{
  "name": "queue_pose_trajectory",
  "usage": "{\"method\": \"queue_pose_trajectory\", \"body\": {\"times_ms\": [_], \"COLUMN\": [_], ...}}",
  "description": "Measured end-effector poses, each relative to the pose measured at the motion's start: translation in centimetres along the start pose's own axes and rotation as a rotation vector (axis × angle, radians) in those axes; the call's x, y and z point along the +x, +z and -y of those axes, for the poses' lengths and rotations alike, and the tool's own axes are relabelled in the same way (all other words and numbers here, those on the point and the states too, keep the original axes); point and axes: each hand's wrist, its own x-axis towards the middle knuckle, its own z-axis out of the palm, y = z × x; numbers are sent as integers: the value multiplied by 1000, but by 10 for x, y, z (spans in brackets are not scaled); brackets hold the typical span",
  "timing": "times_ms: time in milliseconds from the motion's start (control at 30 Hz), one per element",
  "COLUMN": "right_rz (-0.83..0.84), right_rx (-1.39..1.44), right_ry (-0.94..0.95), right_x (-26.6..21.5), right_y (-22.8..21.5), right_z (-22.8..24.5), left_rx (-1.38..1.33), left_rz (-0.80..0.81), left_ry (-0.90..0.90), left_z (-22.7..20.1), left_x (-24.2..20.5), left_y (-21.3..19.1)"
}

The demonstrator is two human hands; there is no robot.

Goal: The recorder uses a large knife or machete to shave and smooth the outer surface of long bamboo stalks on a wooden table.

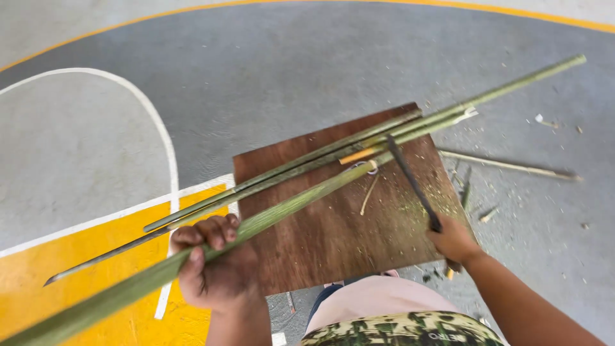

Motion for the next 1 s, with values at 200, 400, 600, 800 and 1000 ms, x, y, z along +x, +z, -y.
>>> {"method": "queue_pose_trajectory", "body": {"times_ms": [200, 400, 600, 800, 1000], "right_rz": [-130, -355, -342, -420, -406], "right_rx": [65, 309, 867, 937, 849], "right_ry": [111, 144, 220, 273, 203], "right_x": [-10, -21, -7, 17, 11], "right_y": [-21, -26, -30, -26, -24], "right_z": [-73, -88, -79, -91, -63], "left_rx": [-110, -330, -345, -387, -362], "left_rz": [-151, -317, -497, -733, -954], "left_ry": [36, -78, -271, -430, -589], "left_z": [-9, 28, 58, 106, 132], "left_x": [27, 28, 13, -19, -34], "left_y": [-1, -42, -49, -96, -106]}}
